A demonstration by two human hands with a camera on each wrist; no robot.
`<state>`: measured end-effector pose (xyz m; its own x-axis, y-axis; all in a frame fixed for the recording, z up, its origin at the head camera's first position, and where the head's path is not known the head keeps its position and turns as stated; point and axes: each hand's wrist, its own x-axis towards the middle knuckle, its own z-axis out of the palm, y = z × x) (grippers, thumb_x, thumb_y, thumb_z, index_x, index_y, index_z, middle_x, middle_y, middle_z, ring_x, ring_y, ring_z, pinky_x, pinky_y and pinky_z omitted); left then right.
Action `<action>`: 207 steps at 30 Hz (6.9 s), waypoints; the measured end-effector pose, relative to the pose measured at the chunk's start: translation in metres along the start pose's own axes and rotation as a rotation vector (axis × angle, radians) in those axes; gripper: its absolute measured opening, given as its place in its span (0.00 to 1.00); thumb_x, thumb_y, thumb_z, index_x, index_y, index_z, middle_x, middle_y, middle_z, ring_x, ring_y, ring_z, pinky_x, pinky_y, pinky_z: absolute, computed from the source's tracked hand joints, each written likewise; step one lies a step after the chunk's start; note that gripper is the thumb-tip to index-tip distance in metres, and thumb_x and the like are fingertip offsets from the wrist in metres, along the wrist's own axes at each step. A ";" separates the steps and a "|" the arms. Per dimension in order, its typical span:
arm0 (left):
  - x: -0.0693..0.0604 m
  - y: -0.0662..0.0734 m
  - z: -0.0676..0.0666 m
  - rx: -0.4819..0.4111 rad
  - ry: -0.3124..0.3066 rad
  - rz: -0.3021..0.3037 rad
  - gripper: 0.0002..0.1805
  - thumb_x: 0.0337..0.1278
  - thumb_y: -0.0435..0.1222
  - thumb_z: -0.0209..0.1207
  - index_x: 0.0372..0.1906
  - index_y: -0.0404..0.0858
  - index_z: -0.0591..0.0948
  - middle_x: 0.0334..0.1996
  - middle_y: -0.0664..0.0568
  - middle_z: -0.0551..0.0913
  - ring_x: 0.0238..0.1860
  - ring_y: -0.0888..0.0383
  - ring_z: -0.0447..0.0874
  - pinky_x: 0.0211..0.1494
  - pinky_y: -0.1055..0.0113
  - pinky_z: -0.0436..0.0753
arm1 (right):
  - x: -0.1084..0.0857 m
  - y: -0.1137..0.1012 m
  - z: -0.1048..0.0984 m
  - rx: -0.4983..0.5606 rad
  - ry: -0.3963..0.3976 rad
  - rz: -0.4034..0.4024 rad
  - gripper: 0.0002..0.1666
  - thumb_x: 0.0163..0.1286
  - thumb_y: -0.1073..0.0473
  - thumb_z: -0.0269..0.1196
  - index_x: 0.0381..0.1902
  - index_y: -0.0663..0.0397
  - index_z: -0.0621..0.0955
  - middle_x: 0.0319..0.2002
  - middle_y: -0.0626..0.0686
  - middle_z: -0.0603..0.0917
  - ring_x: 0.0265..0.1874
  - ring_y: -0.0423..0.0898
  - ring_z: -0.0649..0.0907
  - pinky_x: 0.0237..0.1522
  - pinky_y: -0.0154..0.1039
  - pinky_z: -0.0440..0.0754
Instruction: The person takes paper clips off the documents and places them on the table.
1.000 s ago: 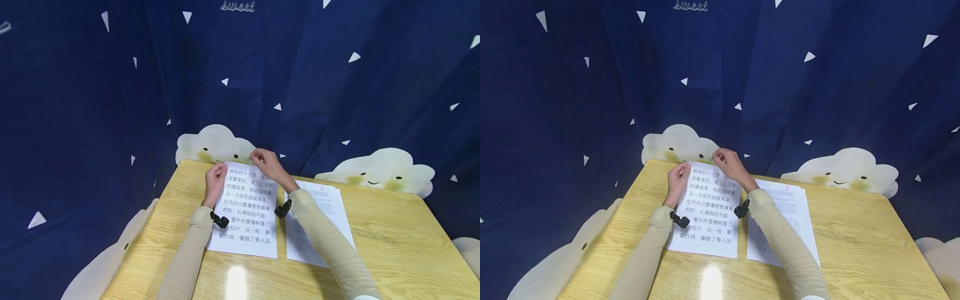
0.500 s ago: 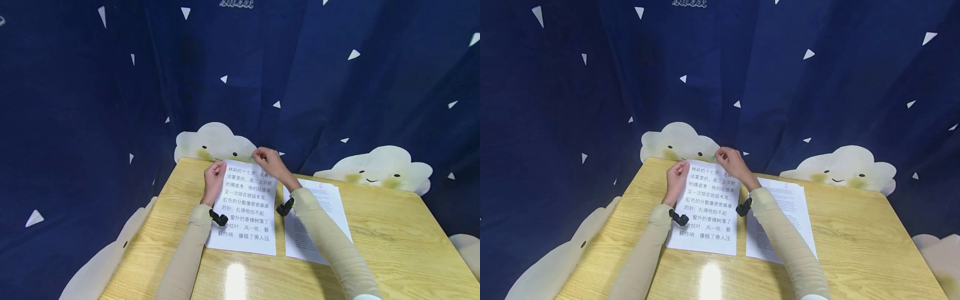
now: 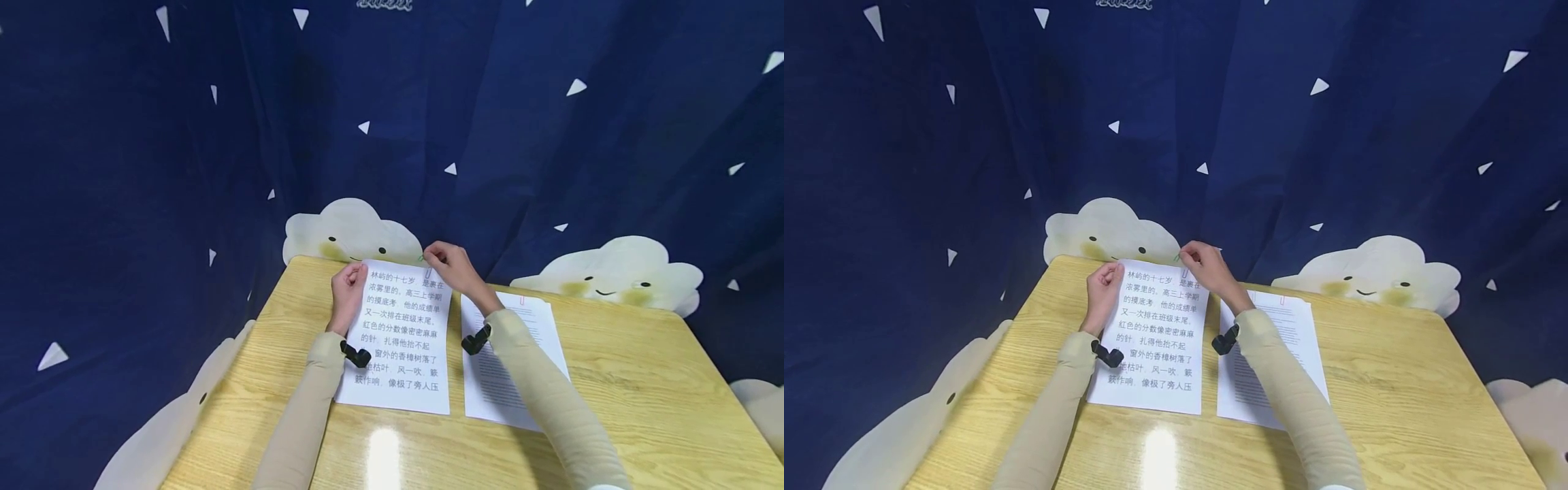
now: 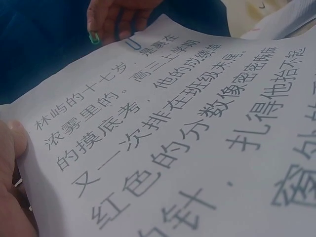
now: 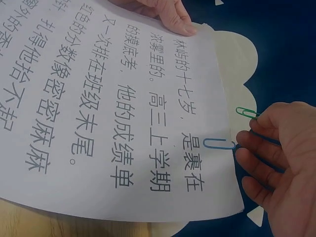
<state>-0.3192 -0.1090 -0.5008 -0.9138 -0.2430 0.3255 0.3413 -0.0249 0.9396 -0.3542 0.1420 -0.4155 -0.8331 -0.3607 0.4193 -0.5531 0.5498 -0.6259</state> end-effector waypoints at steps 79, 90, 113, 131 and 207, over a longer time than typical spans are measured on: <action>-0.002 -0.002 0.000 0.000 -0.002 -0.032 0.13 0.77 0.38 0.59 0.52 0.32 0.86 0.36 0.37 0.90 0.22 0.61 0.80 0.23 0.75 0.75 | -0.027 0.035 -0.037 -0.017 -0.010 0.096 0.09 0.80 0.59 0.60 0.44 0.59 0.85 0.37 0.57 0.86 0.33 0.48 0.79 0.34 0.36 0.75; -0.002 -0.004 0.002 -0.014 0.016 -0.002 0.10 0.77 0.35 0.59 0.47 0.31 0.85 0.31 0.42 0.90 0.21 0.60 0.80 0.22 0.75 0.74 | -0.031 0.037 -0.040 -0.022 -0.014 0.100 0.10 0.80 0.60 0.60 0.46 0.61 0.85 0.38 0.59 0.87 0.33 0.47 0.79 0.35 0.35 0.75; -0.002 -0.004 0.003 -0.013 0.005 -0.025 0.13 0.77 0.38 0.59 0.47 0.30 0.85 0.32 0.38 0.89 0.22 0.61 0.79 0.24 0.75 0.73 | -0.042 0.050 -0.047 -0.082 -0.011 0.122 0.07 0.79 0.62 0.61 0.44 0.59 0.85 0.37 0.56 0.86 0.32 0.47 0.79 0.34 0.35 0.75; -0.003 -0.001 0.002 -0.013 -0.007 -0.043 0.14 0.78 0.39 0.59 0.48 0.31 0.85 0.35 0.36 0.89 0.23 0.59 0.81 0.24 0.74 0.75 | -0.047 0.056 -0.054 -0.080 0.011 0.119 0.08 0.79 0.63 0.59 0.44 0.61 0.85 0.39 0.60 0.88 0.33 0.48 0.80 0.36 0.36 0.76; -0.003 -0.005 0.003 0.020 -0.005 -0.059 0.16 0.77 0.44 0.59 0.47 0.34 0.86 0.35 0.39 0.89 0.25 0.60 0.81 0.26 0.74 0.75 | -0.079 0.097 -0.089 -0.108 0.043 0.239 0.11 0.81 0.62 0.58 0.46 0.64 0.84 0.41 0.63 0.88 0.38 0.54 0.84 0.35 0.32 0.78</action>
<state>-0.3187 -0.1052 -0.5066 -0.9333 -0.2373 0.2695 0.2819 -0.0193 0.9593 -0.3418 0.2913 -0.4508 -0.9376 -0.1797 0.2975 -0.3353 0.6934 -0.6378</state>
